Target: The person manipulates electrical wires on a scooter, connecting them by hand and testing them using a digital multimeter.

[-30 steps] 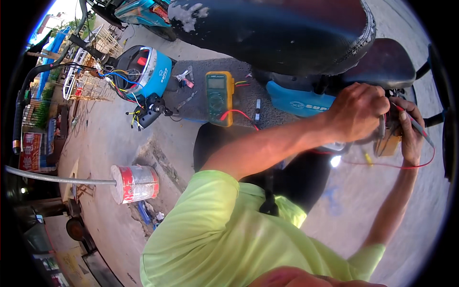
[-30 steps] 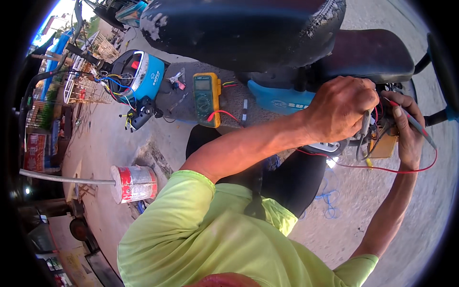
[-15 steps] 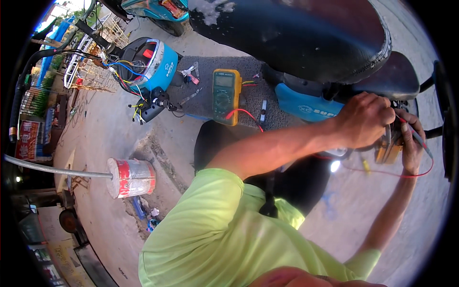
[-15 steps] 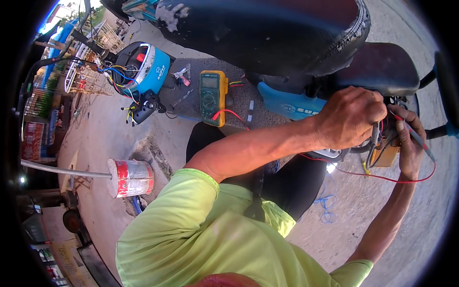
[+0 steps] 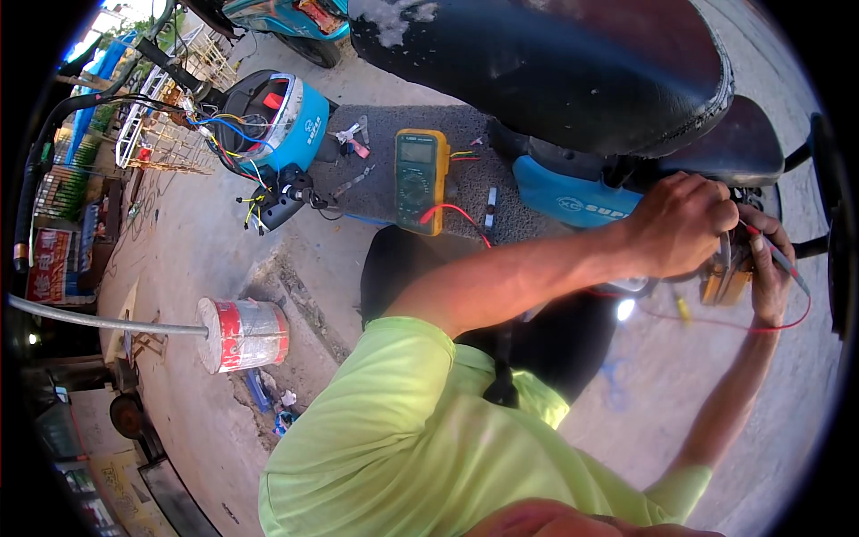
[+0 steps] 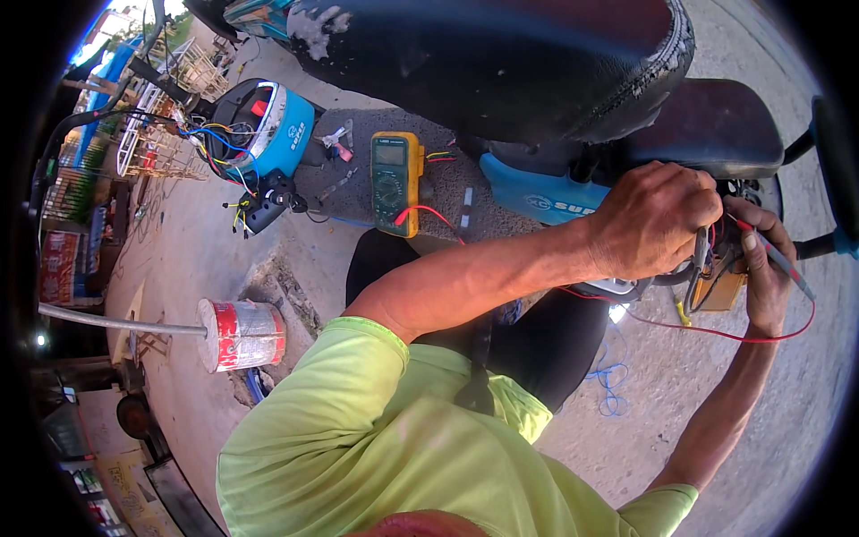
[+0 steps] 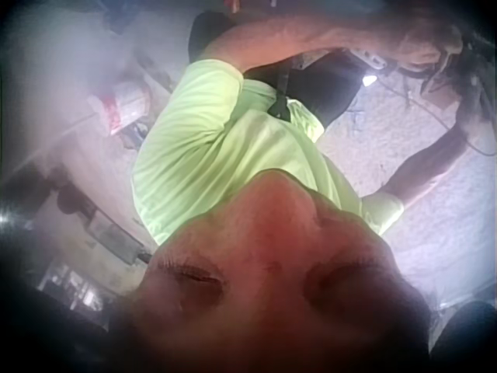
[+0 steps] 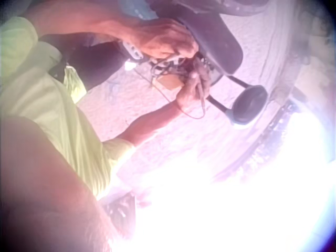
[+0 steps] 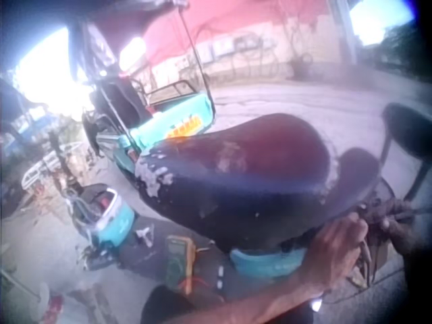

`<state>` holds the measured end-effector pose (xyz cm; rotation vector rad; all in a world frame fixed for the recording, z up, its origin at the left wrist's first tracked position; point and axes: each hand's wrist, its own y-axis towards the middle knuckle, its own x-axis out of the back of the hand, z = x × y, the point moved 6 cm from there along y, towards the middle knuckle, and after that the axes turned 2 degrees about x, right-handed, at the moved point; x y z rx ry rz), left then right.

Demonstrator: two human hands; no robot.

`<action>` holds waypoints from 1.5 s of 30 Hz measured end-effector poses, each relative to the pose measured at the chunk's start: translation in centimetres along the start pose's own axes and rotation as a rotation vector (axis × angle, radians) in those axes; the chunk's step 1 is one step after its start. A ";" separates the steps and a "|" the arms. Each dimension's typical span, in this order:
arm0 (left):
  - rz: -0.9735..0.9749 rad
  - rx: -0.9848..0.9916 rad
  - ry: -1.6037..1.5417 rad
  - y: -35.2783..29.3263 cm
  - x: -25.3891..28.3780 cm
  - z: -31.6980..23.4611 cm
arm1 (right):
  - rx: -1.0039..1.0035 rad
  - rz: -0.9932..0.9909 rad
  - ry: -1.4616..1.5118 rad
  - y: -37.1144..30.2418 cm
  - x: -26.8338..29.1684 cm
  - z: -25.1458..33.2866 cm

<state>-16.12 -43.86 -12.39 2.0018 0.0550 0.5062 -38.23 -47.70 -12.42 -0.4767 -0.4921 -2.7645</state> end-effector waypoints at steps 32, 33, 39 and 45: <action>0.003 -0.075 -0.038 0.9 0.6 0.3 | -0.002 0.010 -0.041 1.0 -1.5 3.2; 0.018 -0.073 -0.041 0.9 0.5 0.3 | 0.001 0.022 -0.005 1.1 -1.5 2.8; 0.070 -0.057 -0.110 1.1 -0.9 0.1 | 0.041 0.017 0.090 0.1 -0.6 3.0; 0.109 -0.045 -0.065 1.1 -0.6 -0.1 | -0.004 0.013 0.142 0.0 -0.7 3.1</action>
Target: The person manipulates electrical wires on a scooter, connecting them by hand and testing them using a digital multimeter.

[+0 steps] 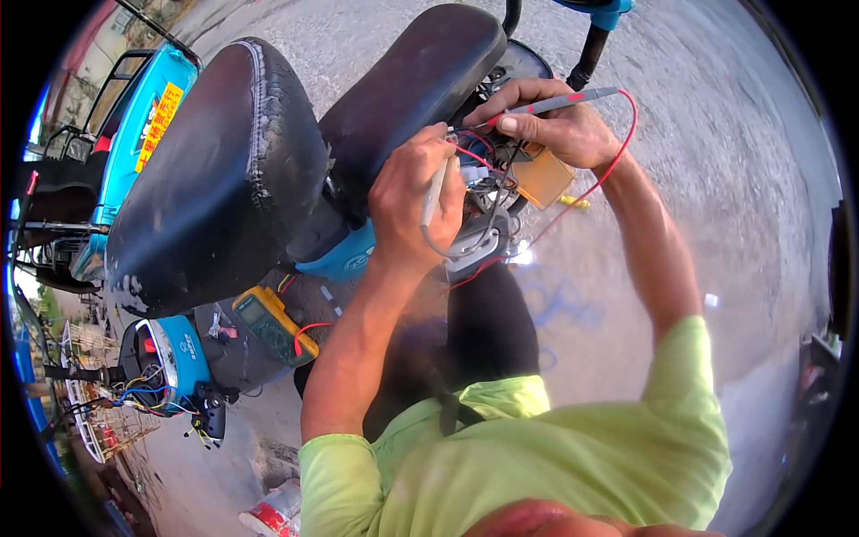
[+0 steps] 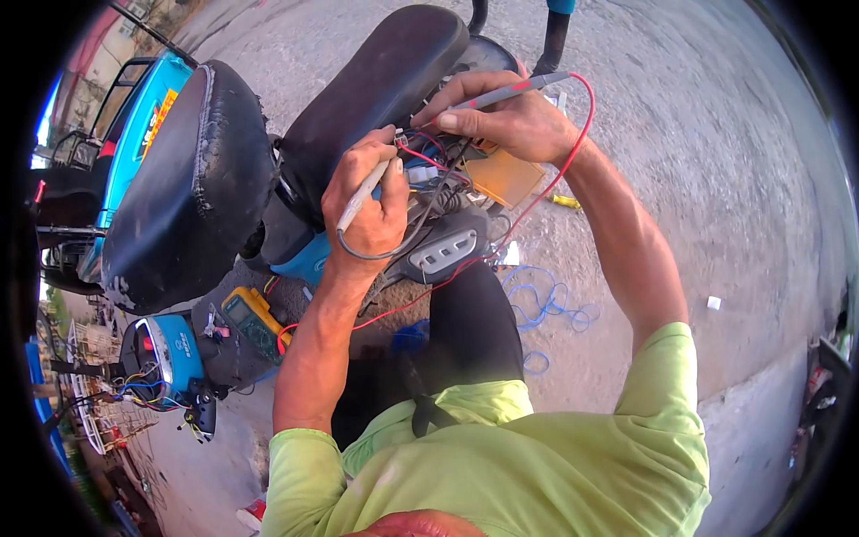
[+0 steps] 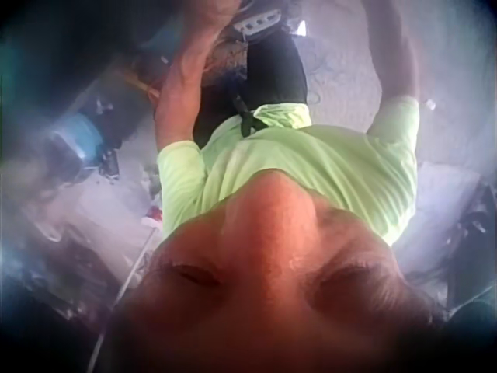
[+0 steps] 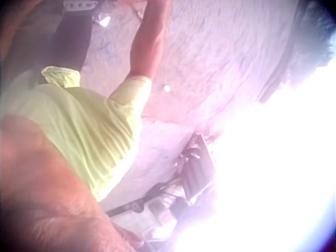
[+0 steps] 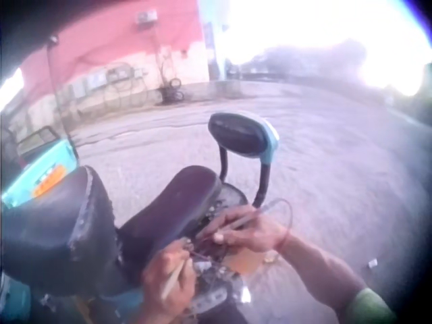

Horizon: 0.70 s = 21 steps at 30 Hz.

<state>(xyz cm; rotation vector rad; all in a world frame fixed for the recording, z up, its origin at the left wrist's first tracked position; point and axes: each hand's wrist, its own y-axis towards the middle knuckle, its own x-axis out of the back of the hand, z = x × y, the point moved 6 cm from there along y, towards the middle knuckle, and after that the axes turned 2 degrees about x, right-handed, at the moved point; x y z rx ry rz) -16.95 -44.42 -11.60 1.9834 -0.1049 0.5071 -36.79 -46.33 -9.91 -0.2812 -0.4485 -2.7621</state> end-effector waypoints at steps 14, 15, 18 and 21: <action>0.018 0.005 0.007 -0.1 -0.2 0.1 | 0.084 -0.001 -0.031 0.2 0.0 -0.9; 0.019 0.004 0.009 0.0 -0.2 0.0 | 0.080 -0.001 -0.040 0.2 0.0 -0.8; 0.020 0.006 0.009 -0.1 -0.2 0.1 | 0.103 0.001 -0.039 0.3 0.0 -0.9; 0.023 0.013 0.012 0.0 -0.2 0.1 | 0.085 -0.012 -0.014 0.3 0.0 -1.1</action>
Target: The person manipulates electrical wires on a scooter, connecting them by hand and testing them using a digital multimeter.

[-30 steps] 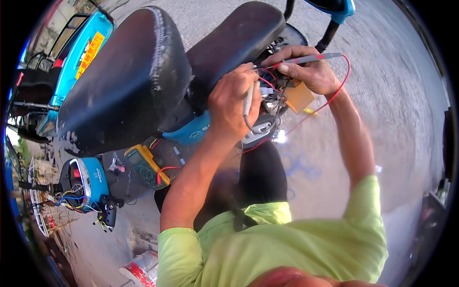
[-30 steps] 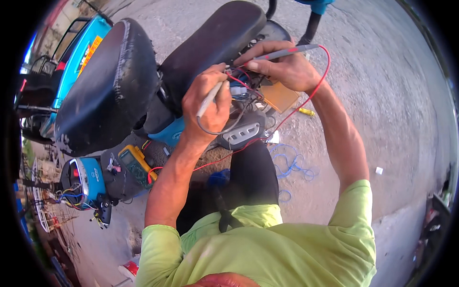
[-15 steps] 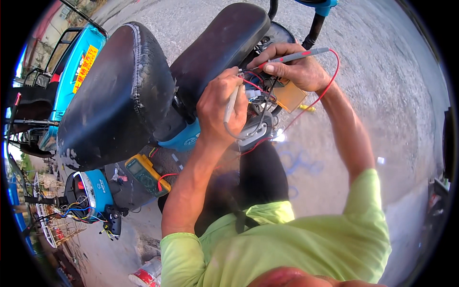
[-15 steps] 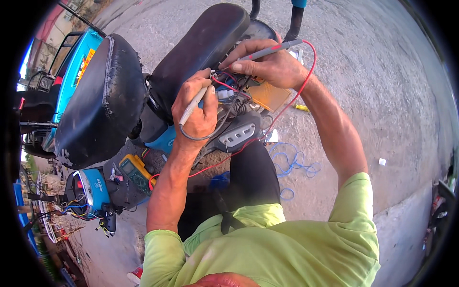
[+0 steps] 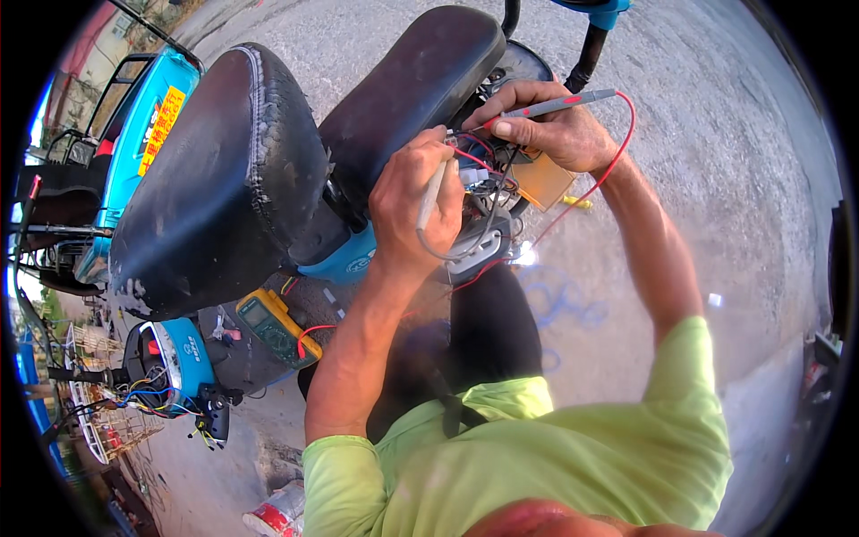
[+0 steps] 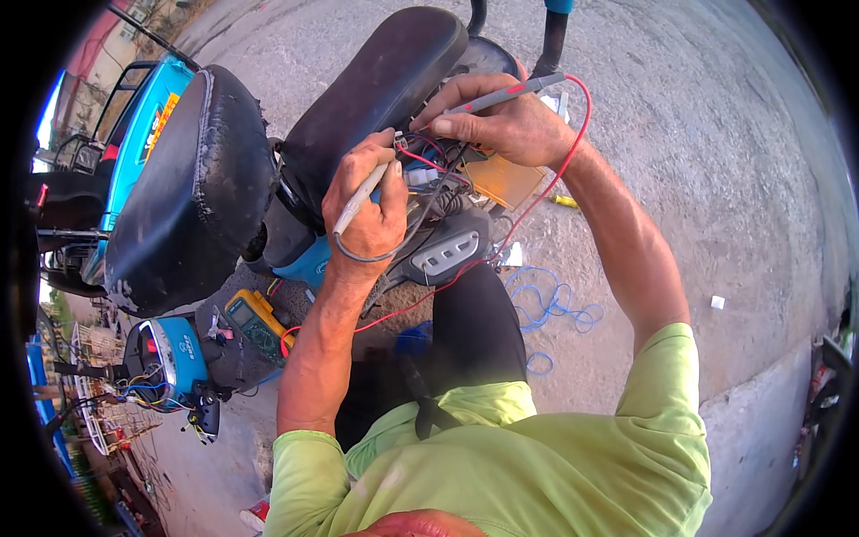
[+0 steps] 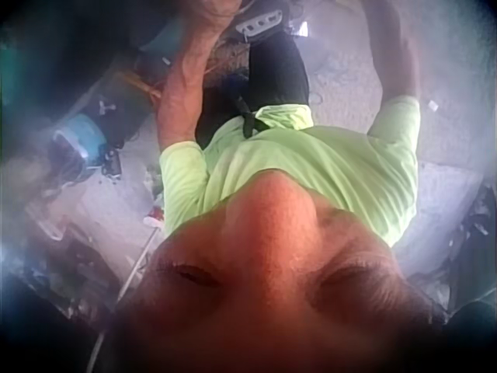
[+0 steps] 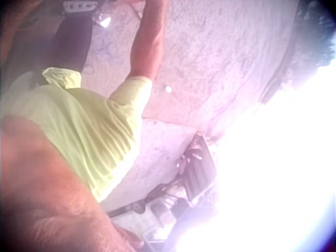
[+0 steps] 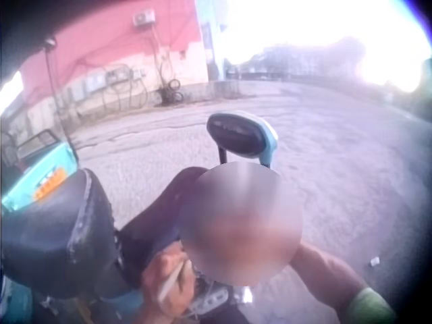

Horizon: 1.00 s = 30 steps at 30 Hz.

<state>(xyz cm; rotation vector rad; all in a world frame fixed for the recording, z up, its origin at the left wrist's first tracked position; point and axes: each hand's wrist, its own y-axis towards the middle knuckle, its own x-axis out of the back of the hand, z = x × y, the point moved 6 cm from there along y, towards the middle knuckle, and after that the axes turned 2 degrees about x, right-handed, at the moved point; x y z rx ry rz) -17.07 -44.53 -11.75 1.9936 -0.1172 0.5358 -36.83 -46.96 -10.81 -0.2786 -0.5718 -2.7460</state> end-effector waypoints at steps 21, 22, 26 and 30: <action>-0.021 0.051 -0.176 -0.2 1.1 0.8 | 0.238 -0.067 -0.726 -1.1 -1.9 2.1; -0.021 0.051 -0.173 -0.2 1.3 0.7 | 0.257 -0.048 -0.707 -1.0 -2.1 1.9; 0.038 0.032 -0.133 0.0 1.1 0.2 | 0.305 -0.150 -0.662 -1.1 -1.8 0.8; 0.088 -0.019 -0.108 -0.1 1.3 0.1 | 0.283 -0.221 -0.672 -0.8 -1.9 0.4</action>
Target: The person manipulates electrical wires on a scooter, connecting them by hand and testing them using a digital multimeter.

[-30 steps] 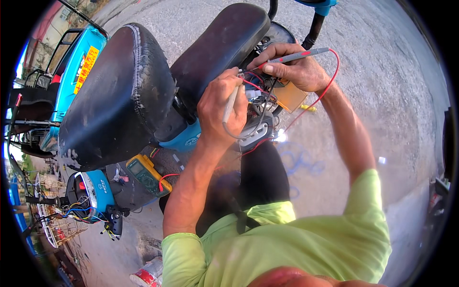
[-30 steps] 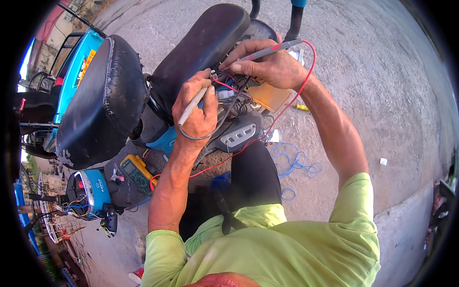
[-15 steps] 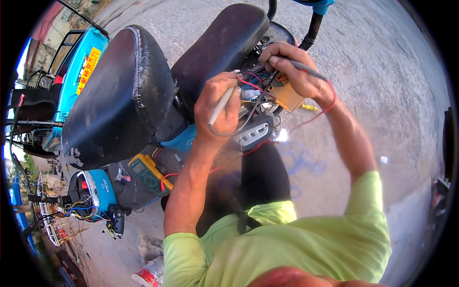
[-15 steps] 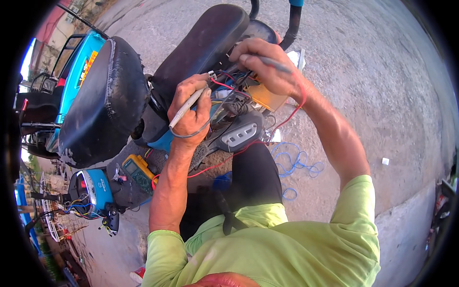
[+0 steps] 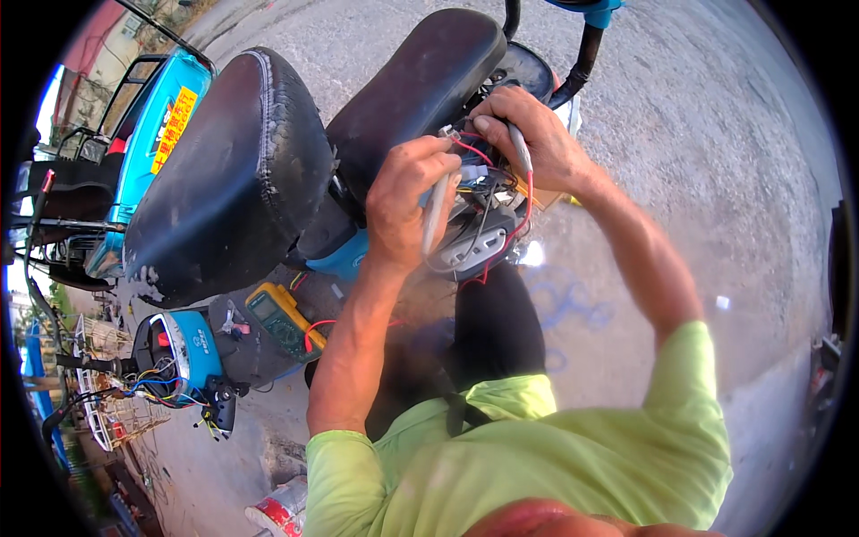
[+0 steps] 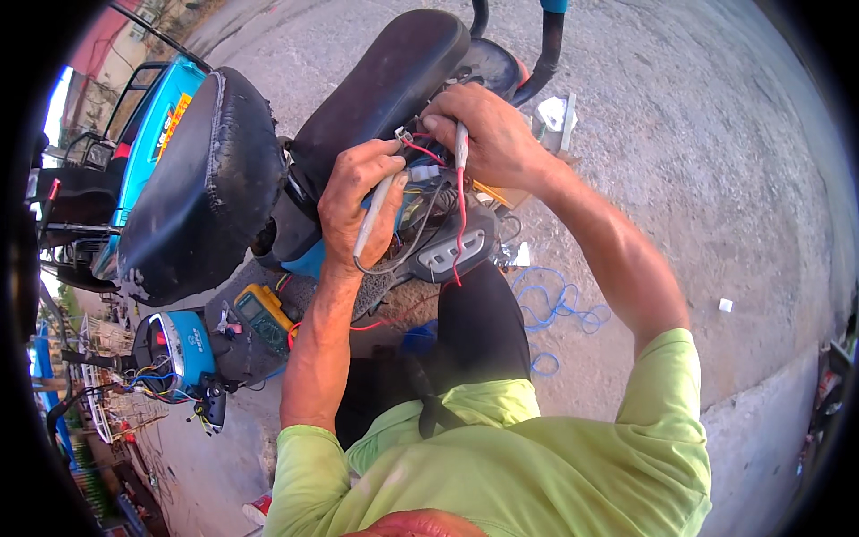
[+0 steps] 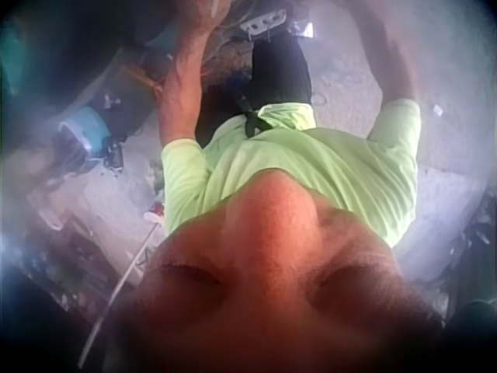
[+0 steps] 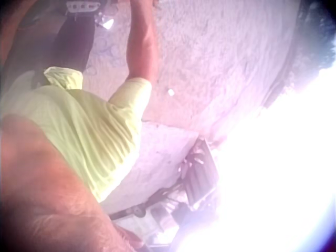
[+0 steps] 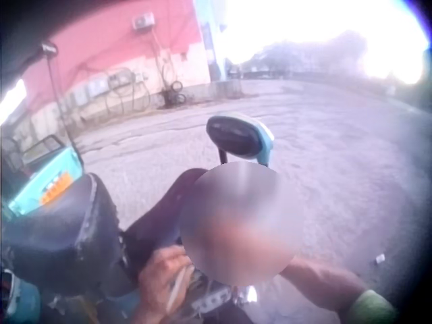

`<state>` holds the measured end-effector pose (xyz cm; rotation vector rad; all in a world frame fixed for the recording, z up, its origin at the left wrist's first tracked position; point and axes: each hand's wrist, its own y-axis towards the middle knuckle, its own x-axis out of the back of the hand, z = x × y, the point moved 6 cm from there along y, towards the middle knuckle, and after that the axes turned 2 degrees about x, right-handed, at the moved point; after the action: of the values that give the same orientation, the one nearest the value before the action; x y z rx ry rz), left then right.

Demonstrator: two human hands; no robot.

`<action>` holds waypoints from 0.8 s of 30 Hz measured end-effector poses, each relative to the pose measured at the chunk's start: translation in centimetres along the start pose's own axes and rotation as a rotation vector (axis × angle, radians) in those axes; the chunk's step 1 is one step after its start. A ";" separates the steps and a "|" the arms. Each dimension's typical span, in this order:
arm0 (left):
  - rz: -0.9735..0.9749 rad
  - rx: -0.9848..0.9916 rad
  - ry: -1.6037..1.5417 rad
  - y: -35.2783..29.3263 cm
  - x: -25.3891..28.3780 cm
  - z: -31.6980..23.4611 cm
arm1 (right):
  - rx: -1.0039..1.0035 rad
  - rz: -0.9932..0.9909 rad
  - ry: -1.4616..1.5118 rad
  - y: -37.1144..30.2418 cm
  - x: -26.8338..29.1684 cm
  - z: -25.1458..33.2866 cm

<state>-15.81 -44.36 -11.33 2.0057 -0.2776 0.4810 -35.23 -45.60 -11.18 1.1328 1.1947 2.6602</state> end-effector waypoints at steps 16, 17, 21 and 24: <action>-0.061 0.125 0.174 2.5 1.7 -1.7 | -0.022 -0.005 0.090 -0.2 0.1 -0.5; -0.033 0.100 0.200 3.0 1.4 -1.6 | -0.010 -0.007 0.086 -0.2 0.1 -0.5; 0.039 0.254 0.231 4.1 0.1 -0.5 | -0.018 -0.006 0.141 -0.3 0.0 -0.9; 0.098 0.275 0.196 4.5 -0.4 0.6 | 0.001 -0.005 0.150 -0.3 0.0 -0.9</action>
<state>-17.83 -47.02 -8.20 2.1973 -0.1964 0.8088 -35.90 -45.98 -11.80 0.9437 1.2182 2.7838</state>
